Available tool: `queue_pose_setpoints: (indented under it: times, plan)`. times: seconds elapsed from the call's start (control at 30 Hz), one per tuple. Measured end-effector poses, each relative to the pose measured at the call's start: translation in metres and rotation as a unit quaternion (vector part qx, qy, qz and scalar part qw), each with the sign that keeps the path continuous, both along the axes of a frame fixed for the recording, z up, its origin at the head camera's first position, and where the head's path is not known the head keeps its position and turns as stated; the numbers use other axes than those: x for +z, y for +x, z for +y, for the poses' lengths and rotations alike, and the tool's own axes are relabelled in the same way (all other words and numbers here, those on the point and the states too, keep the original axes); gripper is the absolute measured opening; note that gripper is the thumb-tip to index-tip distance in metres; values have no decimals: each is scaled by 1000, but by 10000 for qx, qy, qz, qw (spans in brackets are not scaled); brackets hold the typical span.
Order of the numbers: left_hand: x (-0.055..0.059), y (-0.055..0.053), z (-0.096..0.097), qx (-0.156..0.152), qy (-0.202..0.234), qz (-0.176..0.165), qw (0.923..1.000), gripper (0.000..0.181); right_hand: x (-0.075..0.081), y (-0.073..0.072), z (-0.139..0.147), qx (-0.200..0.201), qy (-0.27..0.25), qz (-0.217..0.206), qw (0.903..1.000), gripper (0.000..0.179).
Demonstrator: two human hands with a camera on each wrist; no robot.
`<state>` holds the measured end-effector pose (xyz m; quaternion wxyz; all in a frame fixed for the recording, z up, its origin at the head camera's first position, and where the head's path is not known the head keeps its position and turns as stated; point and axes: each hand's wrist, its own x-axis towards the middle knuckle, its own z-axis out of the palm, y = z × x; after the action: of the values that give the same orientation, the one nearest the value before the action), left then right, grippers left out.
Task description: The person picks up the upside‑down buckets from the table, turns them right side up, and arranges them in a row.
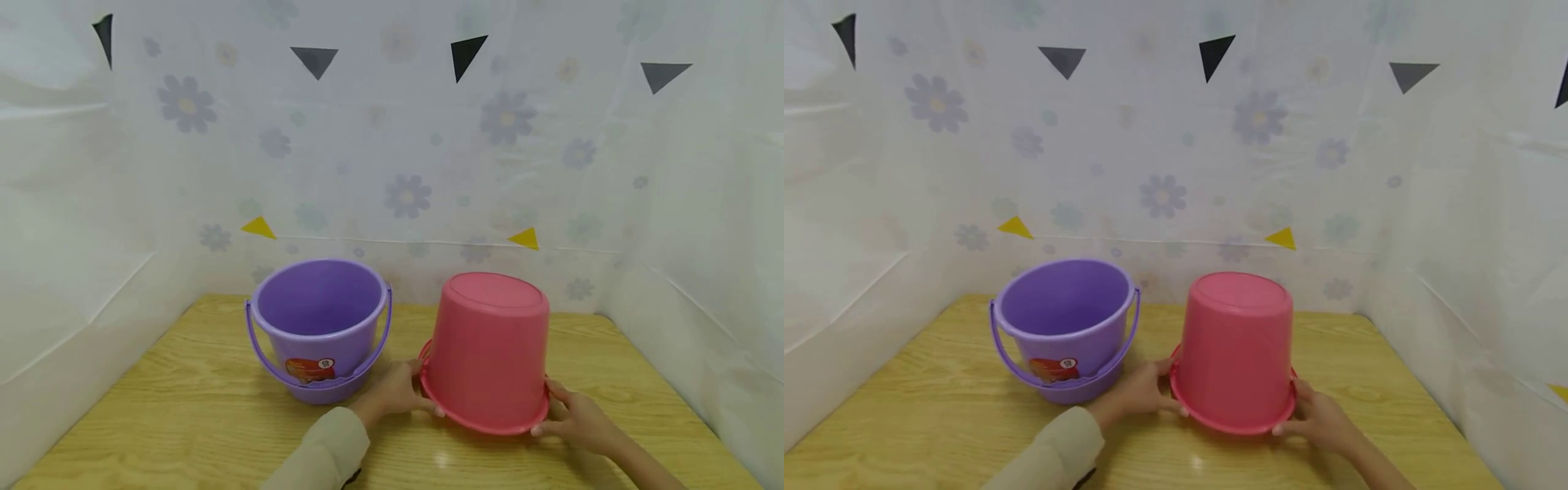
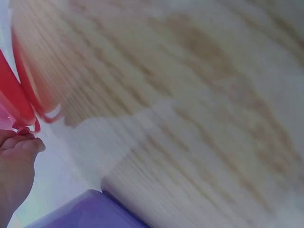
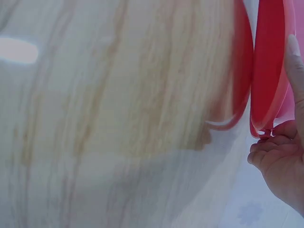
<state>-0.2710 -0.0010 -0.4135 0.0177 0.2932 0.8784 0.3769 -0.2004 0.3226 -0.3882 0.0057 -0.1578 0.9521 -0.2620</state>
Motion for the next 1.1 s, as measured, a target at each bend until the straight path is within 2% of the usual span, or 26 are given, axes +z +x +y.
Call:
queue_pose_setpoints:
  times: [0.1, 0.17, 0.3, 0.43, 0.63, 0.73, 0.9, 1.1]
  plan:
    - [3, 0, -1, -82, 271, -198, 9994, 86, 5, 1, 2, -19, -167, -65, 9998, 86]
    - [5, 0, -2, -33, 392, -238, 9989, 87, 8, 1, 2, -58, -273, -71, 9996, 81]
    - [7, 0, -2, 300, 547, -562, 9965, 91, 14, -1, 1, -205, -396, 128, 9989, 72]
    - [11, 1, 1, 691, 595, -735, 9931, 93, 20, 0, -1, -447, -494, 177, 9976, 65]
    - [24, 8, 8, 763, 1598, -1055, 9785, 84, 26, 1, -5, -827, -665, 306, 9939, 54]
    - [28, 9, 12, 789, 1905, -1023, 9732, 81, 29, 1, -8, -1063, -756, 180, 9913, 55]
    - [26, 7, 18, 845, 2360, -928, 9636, 75, 32, 3, -13, -1359, -1079, -41, 9848, 60]
    - [24, 7, 21, 838, 2634, -822, 9575, 75, 37, 3, -16, -1682, -1377, 16, 9761, 62]
